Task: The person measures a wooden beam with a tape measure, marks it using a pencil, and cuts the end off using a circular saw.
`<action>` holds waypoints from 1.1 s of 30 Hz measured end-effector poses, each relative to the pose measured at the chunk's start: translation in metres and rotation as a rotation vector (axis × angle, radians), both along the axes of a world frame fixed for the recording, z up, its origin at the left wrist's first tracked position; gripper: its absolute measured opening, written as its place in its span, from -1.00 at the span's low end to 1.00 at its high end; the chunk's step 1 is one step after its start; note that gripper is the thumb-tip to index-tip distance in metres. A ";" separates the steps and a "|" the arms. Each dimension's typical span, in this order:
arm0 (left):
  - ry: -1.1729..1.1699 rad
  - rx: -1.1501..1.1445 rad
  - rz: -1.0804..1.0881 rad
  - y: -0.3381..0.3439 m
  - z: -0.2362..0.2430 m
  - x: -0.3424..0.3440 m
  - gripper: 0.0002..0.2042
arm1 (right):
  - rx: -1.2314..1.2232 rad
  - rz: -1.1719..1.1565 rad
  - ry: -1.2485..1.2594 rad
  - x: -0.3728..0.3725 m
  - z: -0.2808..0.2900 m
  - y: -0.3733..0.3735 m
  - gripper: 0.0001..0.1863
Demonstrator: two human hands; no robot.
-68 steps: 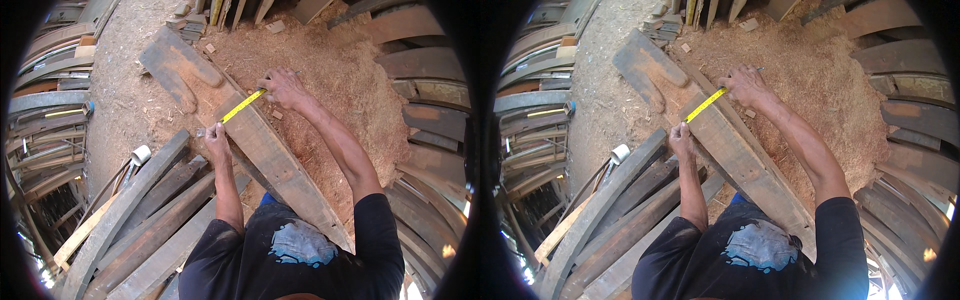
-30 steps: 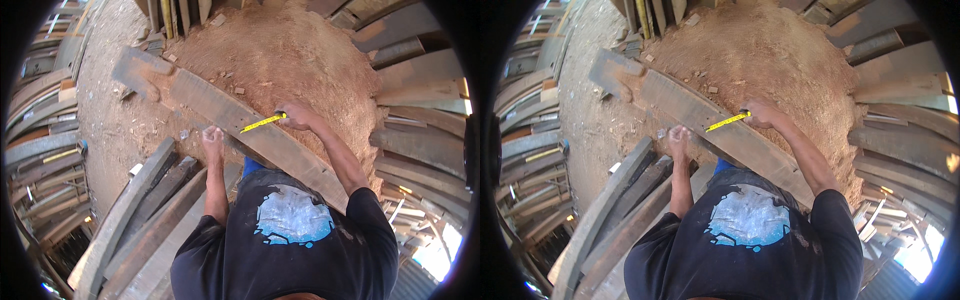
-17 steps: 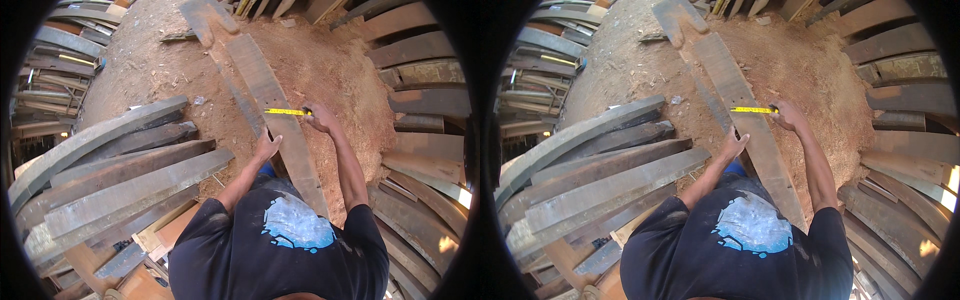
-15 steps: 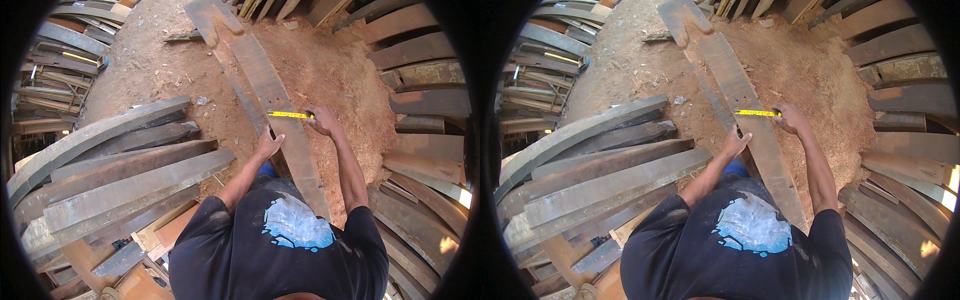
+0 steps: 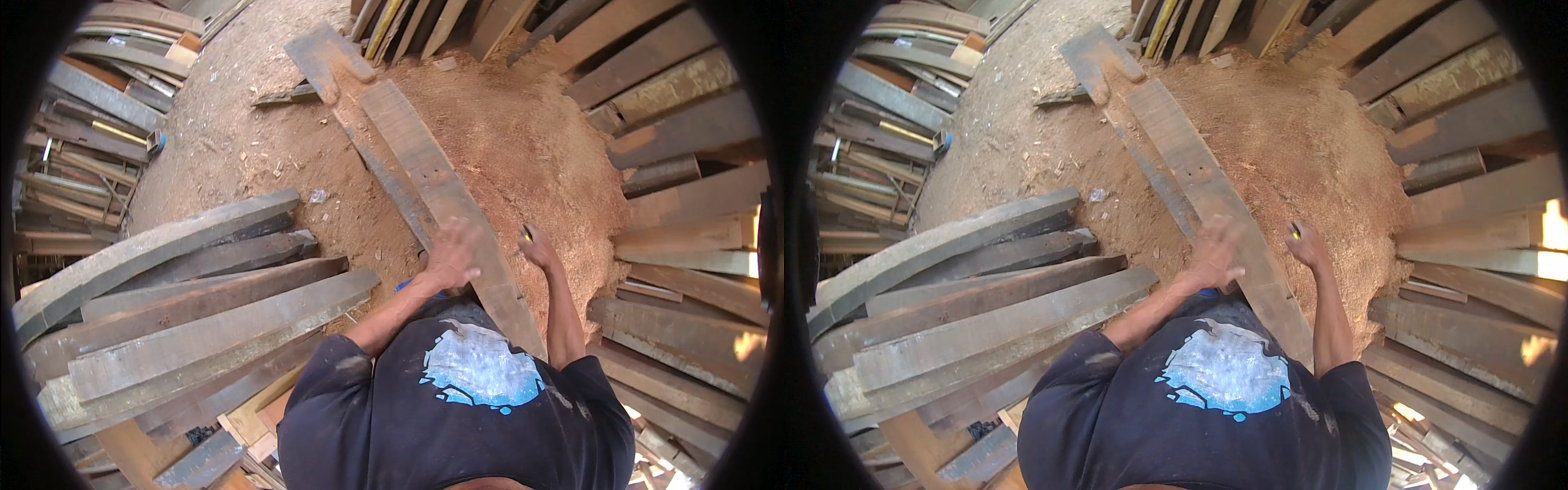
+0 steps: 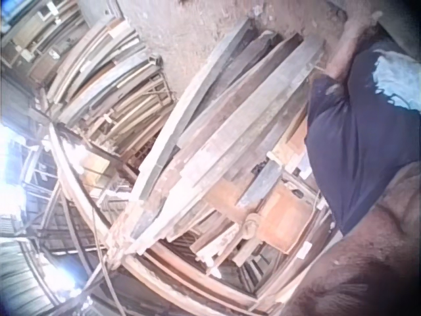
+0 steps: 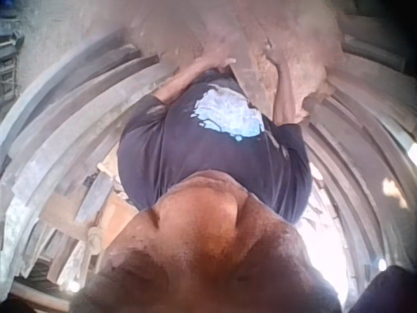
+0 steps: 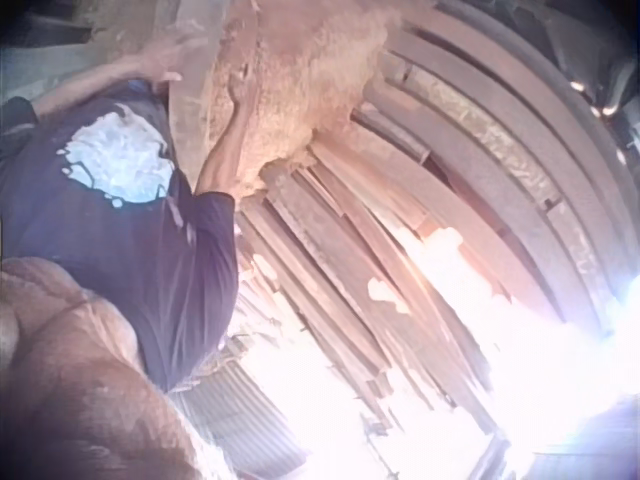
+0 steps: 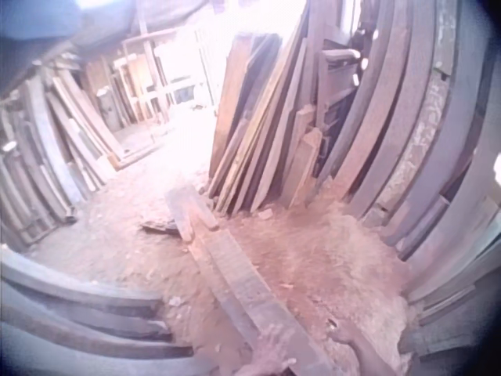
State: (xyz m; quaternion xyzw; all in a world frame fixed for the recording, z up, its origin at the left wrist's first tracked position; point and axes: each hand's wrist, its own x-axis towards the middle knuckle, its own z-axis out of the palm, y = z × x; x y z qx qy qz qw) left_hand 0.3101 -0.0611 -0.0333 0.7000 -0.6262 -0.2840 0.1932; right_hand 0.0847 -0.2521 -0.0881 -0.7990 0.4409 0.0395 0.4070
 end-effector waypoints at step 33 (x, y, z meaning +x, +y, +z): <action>-0.341 0.614 -1.131 -0.123 -0.047 -0.124 0.07 | 0.105 -0.496 0.477 -0.268 -0.027 0.199 -0.56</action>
